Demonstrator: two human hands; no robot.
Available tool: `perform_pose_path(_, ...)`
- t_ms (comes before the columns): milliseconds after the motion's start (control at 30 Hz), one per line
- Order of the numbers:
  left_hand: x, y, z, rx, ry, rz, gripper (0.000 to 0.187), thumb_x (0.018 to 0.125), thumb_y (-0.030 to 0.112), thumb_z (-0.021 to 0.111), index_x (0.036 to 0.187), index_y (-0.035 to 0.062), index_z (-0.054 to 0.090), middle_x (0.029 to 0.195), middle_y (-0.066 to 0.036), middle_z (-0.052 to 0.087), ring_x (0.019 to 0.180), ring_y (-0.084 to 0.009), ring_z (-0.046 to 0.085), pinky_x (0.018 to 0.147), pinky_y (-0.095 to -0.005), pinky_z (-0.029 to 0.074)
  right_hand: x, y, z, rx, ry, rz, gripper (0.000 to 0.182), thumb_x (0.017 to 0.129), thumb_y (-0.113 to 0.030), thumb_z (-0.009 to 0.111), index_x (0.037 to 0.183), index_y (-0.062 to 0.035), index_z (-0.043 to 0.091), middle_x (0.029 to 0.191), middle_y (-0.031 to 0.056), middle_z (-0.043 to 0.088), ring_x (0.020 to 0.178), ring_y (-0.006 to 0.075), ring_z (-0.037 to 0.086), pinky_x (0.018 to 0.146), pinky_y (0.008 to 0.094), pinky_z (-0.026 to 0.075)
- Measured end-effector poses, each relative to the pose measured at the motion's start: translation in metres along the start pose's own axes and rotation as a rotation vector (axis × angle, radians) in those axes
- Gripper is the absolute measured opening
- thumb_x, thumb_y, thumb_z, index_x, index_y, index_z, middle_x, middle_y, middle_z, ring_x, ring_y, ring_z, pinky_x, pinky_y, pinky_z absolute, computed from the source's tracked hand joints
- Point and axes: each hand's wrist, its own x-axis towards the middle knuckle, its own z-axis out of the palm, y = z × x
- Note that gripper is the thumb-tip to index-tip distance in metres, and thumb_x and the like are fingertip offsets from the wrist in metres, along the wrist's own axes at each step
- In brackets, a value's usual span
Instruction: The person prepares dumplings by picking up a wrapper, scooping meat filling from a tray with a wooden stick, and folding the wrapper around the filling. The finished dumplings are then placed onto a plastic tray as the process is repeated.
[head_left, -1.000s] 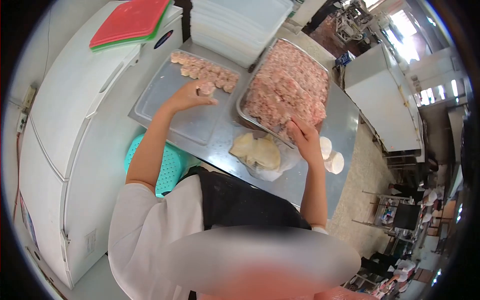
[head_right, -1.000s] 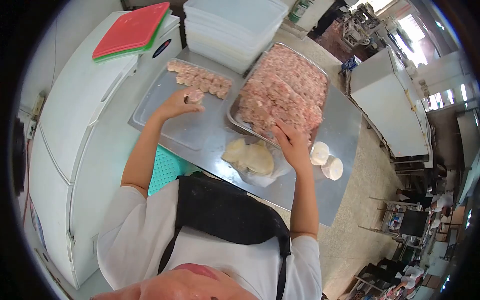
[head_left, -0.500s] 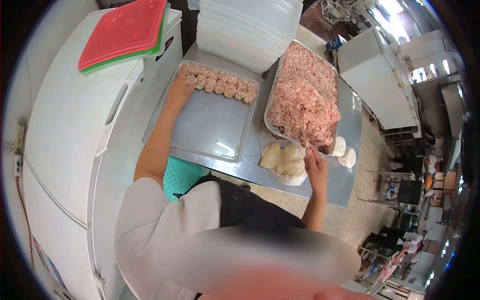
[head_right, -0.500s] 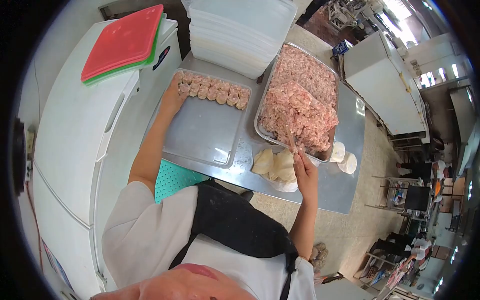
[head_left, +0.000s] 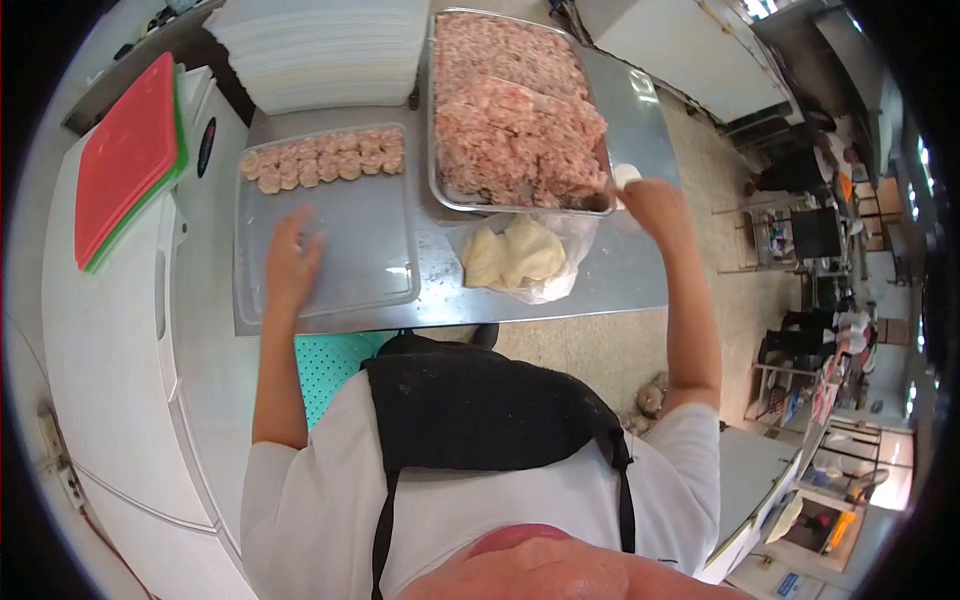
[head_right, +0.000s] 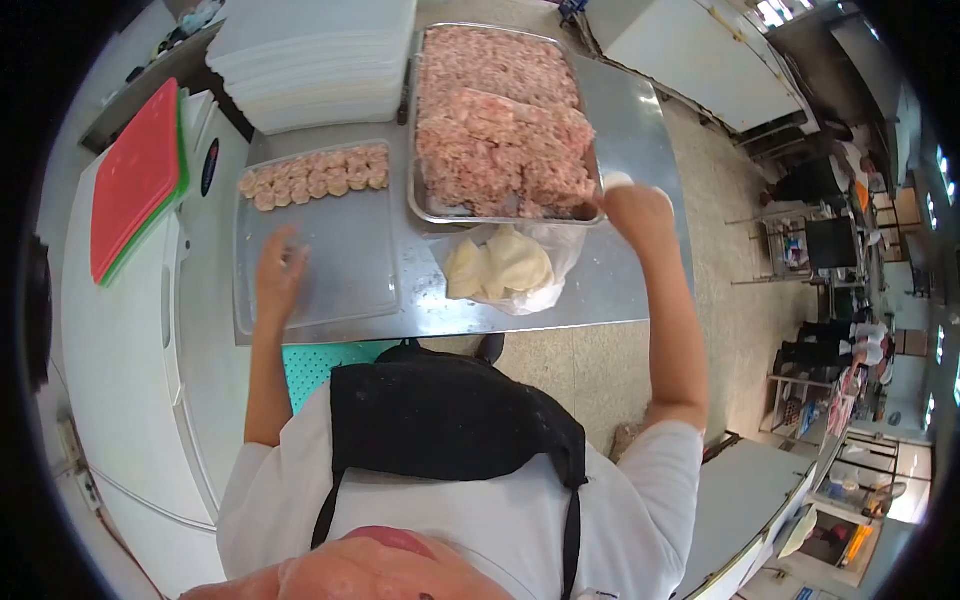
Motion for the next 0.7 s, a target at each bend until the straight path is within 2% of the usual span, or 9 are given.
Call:
perform_pose_path(100, -0.021, 0.039, 0.050, -0.093, -0.085, 0.285, 0.021, 0.085, 0.011, 0.063, 0.104, 0.0045, 0.061, 0.104, -0.012, 0.059, 0.089, -0.0261, 0.059, 0.078, -0.0339, 0.048, 0.028, 0.012, 0.049, -0.070, 0.131, -0.161, 0.021, 0.079, -0.023, 0.060, 0.065, -0.0098, 0.068, 0.067, 0.0103, 0.066, 0.065, 0.0269, 0.067, 0.057, 0.0389, 0.050)
perform_pose_path(200, -0.030, 0.084, 0.094, -0.149, -0.125, 0.373, 0.017, 0.084, 0.010, 0.063, 0.100, 0.0033, 0.061, 0.099, -0.013, 0.059, 0.085, -0.0276, 0.058, 0.075, -0.0340, 0.048, 0.024, -0.041, 0.048, -0.120, 0.161, -0.270, 0.008, 0.067, -0.013, 0.063, 0.061, -0.0100, 0.068, 0.061, 0.0102, 0.065, 0.061, 0.0256, 0.067, 0.051, 0.0387, 0.050)
perform_pose_path(267, -0.037, 0.114, 0.114, -0.235, -0.282, 0.339, 0.020, 0.082, 0.008, 0.063, 0.101, 0.0027, 0.061, 0.095, -0.014, 0.057, 0.084, -0.0304, 0.058, 0.074, -0.0351, 0.048, 0.005, -0.041, 0.031, -0.062, 0.169, -0.358, 0.009, 0.067, -0.013, 0.063, 0.059, -0.0097, 0.067, 0.061, 0.0105, 0.064, 0.061, 0.0256, 0.067, 0.051, 0.0386, 0.050)
perform_pose_path(300, -0.038, 0.120, 0.123, -0.231, -0.275, 0.337, 0.020, 0.082, 0.008, 0.063, 0.101, 0.0027, 0.061, 0.095, -0.014, 0.057, 0.084, -0.0304, 0.058, 0.074, -0.0351, 0.048, 0.002, -0.034, 0.023, -0.012, 0.180, -0.446, 0.010, 0.067, -0.012, 0.062, 0.058, -0.0093, 0.066, 0.061, 0.0108, 0.064, 0.060, 0.0256, 0.067, 0.050, 0.0386, 0.050)
perform_pose_path(367, -0.042, 0.128, 0.146, -0.174, -0.282, 0.291, 0.021, 0.080, 0.009, 0.065, 0.099, 0.0021, 0.061, 0.092, -0.015, 0.056, 0.083, -0.0318, 0.057, 0.072, -0.0367, 0.047, 0.002, -0.006, 0.015, -0.024, 0.175, -0.405, 0.012, 0.068, -0.012, 0.061, 0.058, -0.0090, 0.066, 0.061, 0.0113, 0.064, 0.061, 0.0254, 0.067, 0.050, 0.0379, 0.050)
perform_pose_path(533, -0.047, 0.128, 0.183, -0.031, -0.104, 0.272, 0.021, 0.077, 0.009, 0.067, 0.096, 0.0014, 0.060, 0.088, -0.014, 0.056, 0.082, -0.0332, 0.057, 0.073, -0.0388, 0.048, -0.006, 0.012, 0.043, 0.285, 0.130, -0.424, 0.018, 0.080, -0.015, 0.056, 0.067, -0.0083, 0.067, 0.068, 0.0122, 0.066, 0.063, 0.0251, 0.067, 0.051, 0.0377, 0.051)
perform_pose_path(600, -0.048, 0.128, 0.191, -0.014, -0.061, 0.228, 0.021, 0.077, 0.009, 0.068, 0.095, 0.0011, 0.060, 0.088, -0.014, 0.056, 0.080, -0.0320, 0.058, 0.071, -0.0379, 0.048, 0.004, 0.022, 0.067, 0.265, 0.069, -0.446, 0.022, 0.085, -0.019, 0.054, 0.071, -0.0083, 0.067, 0.071, 0.0110, 0.067, 0.065, 0.0268, 0.068, 0.053, 0.0394, 0.052)
perform_pose_path(667, -0.046, 0.134, 0.190, -0.095, -0.119, -0.043, 0.018, 0.079, 0.011, 0.068, 0.091, 0.0005, 0.062, 0.089, -0.013, 0.058, 0.080, -0.0303, 0.059, 0.071, -0.0370, 0.048, 0.023, 0.040, 0.072, 0.129, 0.077, -0.452, 0.021, 0.085, -0.019, 0.055, 0.072, -0.0082, 0.068, 0.070, 0.0097, 0.067, 0.065, 0.0277, 0.067, 0.053, 0.0391, 0.052)
perform_pose_path(700, -0.046, 0.141, 0.190, -0.085, -0.109, -0.058, 0.018, 0.079, 0.011, 0.068, 0.091, 0.0005, 0.062, 0.089, -0.013, 0.058, 0.080, -0.0303, 0.059, 0.071, -0.0370, 0.048, 0.030, 0.048, 0.067, 0.137, 0.081, -0.471, 0.021, 0.085, -0.019, 0.055, 0.072, -0.0082, 0.068, 0.070, 0.0097, 0.067, 0.065, 0.0277, 0.067, 0.053, 0.0391, 0.052)
